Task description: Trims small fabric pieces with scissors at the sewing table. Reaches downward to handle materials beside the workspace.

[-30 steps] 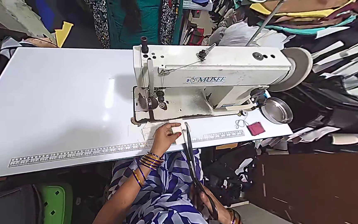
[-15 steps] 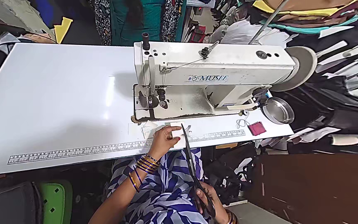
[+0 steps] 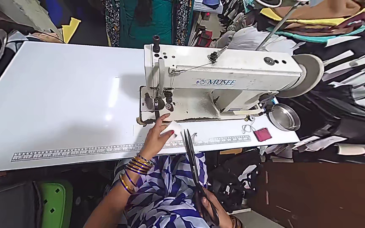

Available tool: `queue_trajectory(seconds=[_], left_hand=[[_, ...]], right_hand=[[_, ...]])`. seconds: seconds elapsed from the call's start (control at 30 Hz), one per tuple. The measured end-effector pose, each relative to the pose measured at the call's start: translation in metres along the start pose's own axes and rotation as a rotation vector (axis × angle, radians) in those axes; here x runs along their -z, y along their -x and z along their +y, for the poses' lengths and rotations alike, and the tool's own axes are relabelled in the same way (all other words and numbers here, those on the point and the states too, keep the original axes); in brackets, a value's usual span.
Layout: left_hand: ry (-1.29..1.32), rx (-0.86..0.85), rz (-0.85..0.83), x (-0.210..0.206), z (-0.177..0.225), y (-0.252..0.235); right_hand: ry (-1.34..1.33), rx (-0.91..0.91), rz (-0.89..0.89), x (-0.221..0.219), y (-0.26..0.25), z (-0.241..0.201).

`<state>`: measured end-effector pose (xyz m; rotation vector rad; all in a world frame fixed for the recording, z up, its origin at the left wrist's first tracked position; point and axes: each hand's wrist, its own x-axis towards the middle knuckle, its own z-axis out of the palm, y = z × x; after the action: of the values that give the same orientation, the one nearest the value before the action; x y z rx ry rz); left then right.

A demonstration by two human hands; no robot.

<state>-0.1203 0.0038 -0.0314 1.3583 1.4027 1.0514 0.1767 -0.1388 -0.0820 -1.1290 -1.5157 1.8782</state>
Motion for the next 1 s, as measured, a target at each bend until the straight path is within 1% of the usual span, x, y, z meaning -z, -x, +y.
queue_trajectory(seconds=[0.1,0.17,0.23,0.3,0.4,0.5,0.6,0.7,0.8,0.87,1.0], left_hand=[[-0.082,0.017,-0.164,0.023,0.004,-0.01],[-0.124,0.031,-0.25,0.027,0.004,-0.011],[-0.165,0.05,-0.291,0.027,0.001,-0.01],[-0.194,0.068,-0.293,0.027,-0.001,-0.005],[-0.23,0.063,-0.222,0.028,-0.003,0.003],[-0.236,0.026,-0.043,0.033,-0.005,0.008],[-0.113,0.042,0.105,0.044,-0.011,0.011],[0.176,0.077,0.174,0.052,-0.02,0.013],[0.365,0.106,0.277,0.047,-0.02,0.013],[0.394,0.103,0.331,0.04,-0.021,0.014],[0.338,0.012,0.379,0.025,-0.029,0.02]], right_hand=[[0.089,-0.033,-0.128,0.01,-0.007,0.0],[0.133,-0.06,-0.161,0.012,-0.015,-0.003],[0.141,-0.064,-0.168,0.008,-0.024,-0.005],[0.127,-0.059,-0.145,0.001,-0.031,-0.007],[0.053,-0.072,-0.073,-0.01,-0.039,-0.013],[0.034,-0.067,-0.017,-0.014,-0.042,-0.018],[0.053,-0.02,-0.07,-0.009,-0.04,-0.014],[0.12,-0.044,-0.189,-0.001,-0.039,-0.01],[0.201,-0.045,-0.232,0.0,-0.042,-0.009],[0.235,-0.026,-0.238,-0.003,-0.046,-0.008],[0.201,0.009,-0.211,-0.013,-0.056,-0.01]])
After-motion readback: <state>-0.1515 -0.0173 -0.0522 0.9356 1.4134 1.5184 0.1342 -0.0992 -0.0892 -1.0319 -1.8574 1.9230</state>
